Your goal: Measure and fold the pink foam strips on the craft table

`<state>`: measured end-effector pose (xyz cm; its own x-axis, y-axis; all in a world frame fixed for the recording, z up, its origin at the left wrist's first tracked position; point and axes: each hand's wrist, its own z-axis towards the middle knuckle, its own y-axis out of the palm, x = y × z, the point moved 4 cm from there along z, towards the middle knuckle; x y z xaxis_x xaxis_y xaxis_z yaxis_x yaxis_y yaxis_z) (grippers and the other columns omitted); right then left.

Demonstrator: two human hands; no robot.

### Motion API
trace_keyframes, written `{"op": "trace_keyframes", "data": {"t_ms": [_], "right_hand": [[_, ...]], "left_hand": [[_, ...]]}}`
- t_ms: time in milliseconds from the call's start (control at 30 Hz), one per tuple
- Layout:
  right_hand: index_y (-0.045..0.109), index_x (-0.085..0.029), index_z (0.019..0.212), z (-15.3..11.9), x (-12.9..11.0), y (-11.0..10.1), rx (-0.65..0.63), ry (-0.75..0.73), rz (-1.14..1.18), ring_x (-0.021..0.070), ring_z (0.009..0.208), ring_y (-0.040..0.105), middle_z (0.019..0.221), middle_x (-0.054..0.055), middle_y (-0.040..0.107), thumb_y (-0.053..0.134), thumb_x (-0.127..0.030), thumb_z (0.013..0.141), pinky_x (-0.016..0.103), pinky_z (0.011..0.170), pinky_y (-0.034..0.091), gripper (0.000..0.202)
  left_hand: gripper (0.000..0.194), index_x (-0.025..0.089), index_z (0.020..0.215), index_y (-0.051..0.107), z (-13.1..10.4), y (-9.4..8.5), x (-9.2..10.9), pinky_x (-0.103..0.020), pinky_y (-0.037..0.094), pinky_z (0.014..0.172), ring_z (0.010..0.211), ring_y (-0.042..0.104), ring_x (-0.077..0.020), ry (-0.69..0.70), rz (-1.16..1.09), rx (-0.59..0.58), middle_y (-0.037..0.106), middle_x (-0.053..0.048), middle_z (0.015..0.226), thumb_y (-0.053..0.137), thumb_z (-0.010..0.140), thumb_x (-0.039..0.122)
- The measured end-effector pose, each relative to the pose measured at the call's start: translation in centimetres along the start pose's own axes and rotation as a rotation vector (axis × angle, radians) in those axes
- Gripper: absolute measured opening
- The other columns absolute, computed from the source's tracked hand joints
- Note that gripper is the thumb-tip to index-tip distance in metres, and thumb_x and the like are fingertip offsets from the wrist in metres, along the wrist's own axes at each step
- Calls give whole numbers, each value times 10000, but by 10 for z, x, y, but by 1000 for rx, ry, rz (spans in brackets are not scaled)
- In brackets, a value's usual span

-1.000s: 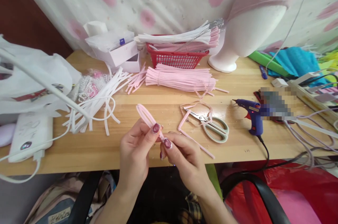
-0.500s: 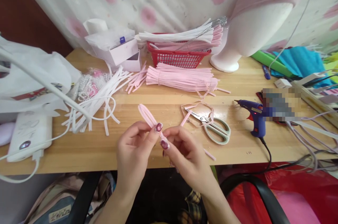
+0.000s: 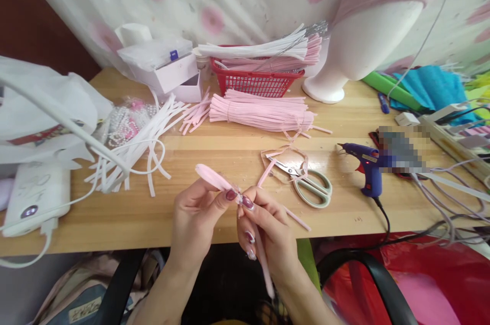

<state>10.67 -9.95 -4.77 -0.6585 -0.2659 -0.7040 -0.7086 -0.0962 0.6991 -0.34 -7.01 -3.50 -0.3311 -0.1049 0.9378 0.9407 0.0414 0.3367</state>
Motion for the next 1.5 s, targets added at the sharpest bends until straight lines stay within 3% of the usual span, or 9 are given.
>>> {"op": "trace_keyframes", "data": {"t_ms": [300, 467, 633, 833, 967, 1133, 1233, 1367, 1500], "right_hand": [[411, -217, 674, -6, 9, 23, -93, 232, 512, 22, 319, 20, 490, -142, 240, 562, -223, 860, 83, 212, 174, 240], [288, -264, 679, -14, 10, 23, -25, 268, 345, 12, 325, -77, 519, -152, 139, 409, -231, 953, 82, 221, 18, 302], [425, -221, 726, -11, 6, 24, -158, 222, 413, 22, 287, 140, 502, -128, 369, 570, -391, 940, 98, 224, 312, 309], [479, -188, 691, -5, 2, 17, -285, 389, 390, 25, 312, 146, 475, -114, 338, 605, -392, 915, 91, 248, 269, 328], [508, -200, 760, -6, -4, 8, -133, 142, 63, 39, 335, 198, 508, -109, 340, 552, -412, 962, 133, 293, 254, 296], [589, -191, 879, -18, -32, 4, 47, -603, -1075, 103, 542, 425, 666, -20, 500, 508, -169, 978, 237, 501, 338, 130], [599, -194, 940, -21, -37, 6, 15, -815, -1451, 124, 573, 444, 688, 1, 534, 495, -81, 946, 265, 535, 332, 154], [595, -195, 908, -22, -37, 3, 5, -861, -1505, 132, 558, 449, 657, 2, 532, 498, -72, 931, 273, 523, 324, 159], [591, -194, 812, -22, -30, 1, 24, -720, -1138, 99, 505, 429, 609, -26, 501, 506, -106, 941, 240, 487, 316, 178]], "left_hand": [[218, 275, 618, 735, 4, 2, 0, -469, 353, 1147, 654, 595, -167, 102, 0, -112, 644, 14, 631, 811, 751, 430], [214, 275, 620, 732, 4, 2, -1, -470, 361, 1152, 654, 587, -161, 86, -38, -128, 636, 20, 619, 812, 750, 424], [156, 255, 710, 782, 0, -7, -1, -343, 520, 935, 866, 693, -198, 14, 37, 45, 736, -14, 751, 856, 704, 393], [104, 224, 723, 762, 1, -3, 8, -324, 514, 954, 727, 644, -142, 141, 27, -58, 690, 10, 719, 810, 770, 303], [106, 217, 737, 741, -2, -4, 13, -274, 532, 800, 778, 656, -172, 119, 185, 21, 687, -7, 739, 809, 763, 294], [209, 203, 677, 689, -10, -1, 16, -269, 499, 705, 684, 602, -161, 6, 316, -57, 647, -11, 686, 756, 813, 347], [177, 209, 700, 699, -14, 1, 15, -259, 484, 708, 706, 595, -155, -8, 310, -57, 649, -8, 709, 750, 826, 323], [121, 216, 715, 734, -17, 5, 14, -258, 472, 728, 748, 598, -152, 12, 188, -23, 650, -9, 756, 757, 822, 268], [96, 219, 718, 766, -19, 11, 6, -279, 475, 749, 764, 613, -164, -30, -22, -35, 663, -19, 763, 784, 796, 273]]}}
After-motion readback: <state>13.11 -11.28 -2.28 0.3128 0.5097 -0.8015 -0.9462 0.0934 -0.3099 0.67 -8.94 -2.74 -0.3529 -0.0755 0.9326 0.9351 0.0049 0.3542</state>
